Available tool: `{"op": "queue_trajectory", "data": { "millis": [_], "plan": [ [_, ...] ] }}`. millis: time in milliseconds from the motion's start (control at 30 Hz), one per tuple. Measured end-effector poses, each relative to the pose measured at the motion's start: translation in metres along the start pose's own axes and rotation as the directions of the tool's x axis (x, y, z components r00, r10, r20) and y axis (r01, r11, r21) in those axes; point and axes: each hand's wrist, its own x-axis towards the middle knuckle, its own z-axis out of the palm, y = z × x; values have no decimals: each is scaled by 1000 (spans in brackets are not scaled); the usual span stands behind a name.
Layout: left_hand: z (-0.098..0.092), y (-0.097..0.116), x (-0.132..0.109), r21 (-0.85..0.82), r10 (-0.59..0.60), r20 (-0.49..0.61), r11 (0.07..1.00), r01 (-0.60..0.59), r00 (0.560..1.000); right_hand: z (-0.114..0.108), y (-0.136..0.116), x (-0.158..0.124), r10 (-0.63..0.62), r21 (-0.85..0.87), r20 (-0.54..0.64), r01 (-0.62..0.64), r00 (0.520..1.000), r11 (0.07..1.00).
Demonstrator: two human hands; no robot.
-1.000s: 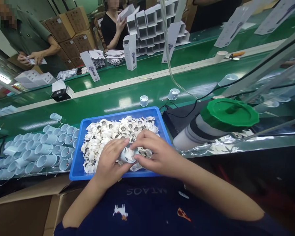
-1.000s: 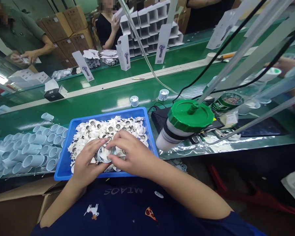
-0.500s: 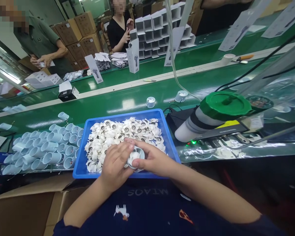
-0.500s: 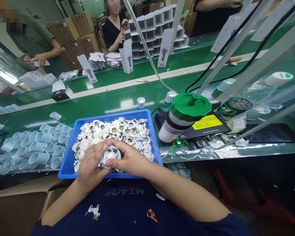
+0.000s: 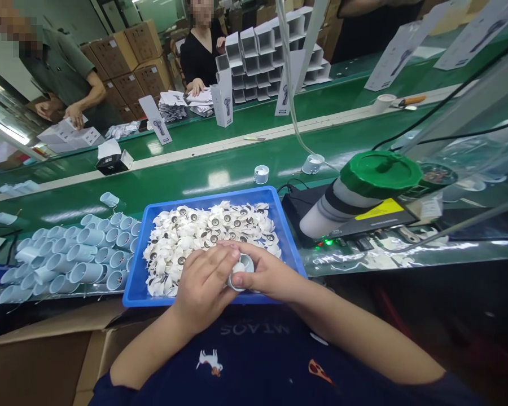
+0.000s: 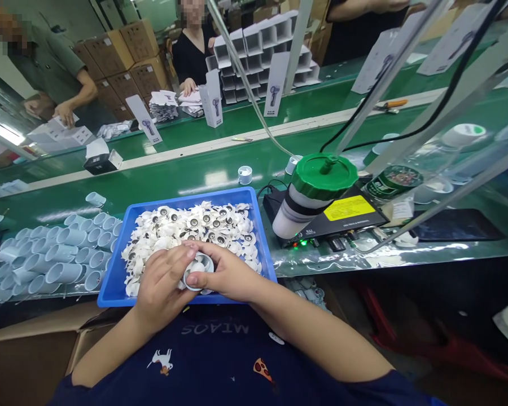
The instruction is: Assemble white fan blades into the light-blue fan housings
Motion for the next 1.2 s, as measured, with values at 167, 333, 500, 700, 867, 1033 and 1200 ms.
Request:
{"op": "queue_trajectory", "data": {
  "millis": [167, 333, 500, 700, 867, 1033, 1200],
  "plan": [
    [-3, 3, 0, -12, 25, 0, 1000, -25, 1000, 1, 2, 1, 4, 32, 37, -5, 999, 999],
    [-7, 0, -3, -9, -1, 34, 1000, 1, 999, 4, -6, -7, -110, -258, -27, 99, 994, 961],
    [-6, 1, -9, 110, -74, 52, 992, 68, 996, 15, -28, -26, -548, -686, 71, 439, 834, 580],
    [0, 8, -10, 175, -105, 51, 980, 95, 993, 37, -40, -49, -590, -526, 163, 575, 791, 627],
    [4, 15, -11, 165, -115, 94, 981, 99, 989, 47, -40, -59, -484, -118, 208, 513, 850, 850],
    [5, 21, -10, 176, -95, 55, 981, 84, 994, 36, -43, -51, -467, 27, 270, 479, 842, 878],
    [2, 22, -7, 182, -91, 67, 980, 78, 994, 25, -34, -43, -500, 126, 332, 488, 800, 864]
  ]
}}
